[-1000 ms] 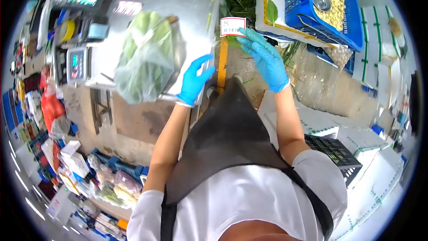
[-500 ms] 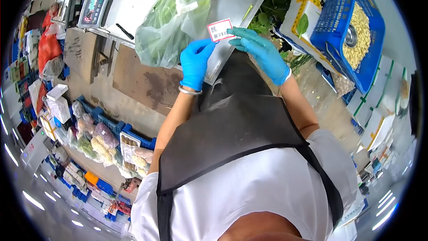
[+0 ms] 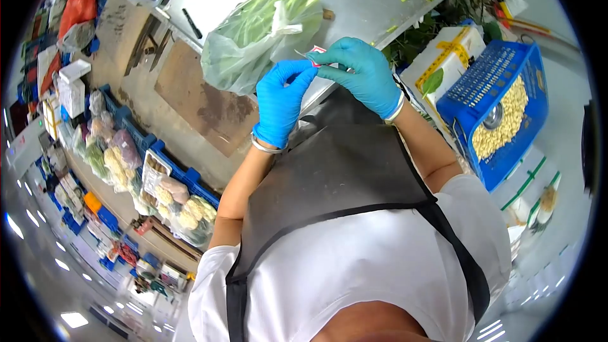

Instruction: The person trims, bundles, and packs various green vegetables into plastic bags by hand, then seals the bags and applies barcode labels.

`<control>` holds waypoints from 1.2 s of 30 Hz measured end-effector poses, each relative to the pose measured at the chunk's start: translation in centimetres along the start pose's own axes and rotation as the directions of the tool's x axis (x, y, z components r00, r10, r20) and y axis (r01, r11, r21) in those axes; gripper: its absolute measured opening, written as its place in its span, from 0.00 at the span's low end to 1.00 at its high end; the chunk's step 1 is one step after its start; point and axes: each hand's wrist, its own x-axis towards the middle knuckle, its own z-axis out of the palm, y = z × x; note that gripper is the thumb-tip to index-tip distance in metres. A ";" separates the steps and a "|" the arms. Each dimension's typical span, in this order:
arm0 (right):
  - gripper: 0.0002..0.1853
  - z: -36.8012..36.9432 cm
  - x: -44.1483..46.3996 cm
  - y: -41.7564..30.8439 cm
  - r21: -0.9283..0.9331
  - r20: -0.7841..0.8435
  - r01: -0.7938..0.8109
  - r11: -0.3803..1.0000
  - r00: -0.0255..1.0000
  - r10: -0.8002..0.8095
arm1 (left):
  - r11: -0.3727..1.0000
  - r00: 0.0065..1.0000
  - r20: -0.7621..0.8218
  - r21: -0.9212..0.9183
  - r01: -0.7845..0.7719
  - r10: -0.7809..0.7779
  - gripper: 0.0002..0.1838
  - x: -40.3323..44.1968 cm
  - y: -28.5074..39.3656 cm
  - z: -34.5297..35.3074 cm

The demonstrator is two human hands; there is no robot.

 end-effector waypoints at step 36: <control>0.08 5.9 9.5 -0.2 0.268 0.594 -0.179 0.947 0.804 -0.016 | 0.848 0.902 -0.169 0.442 -0.292 0.398 0.08 1.3 0.0 -8.1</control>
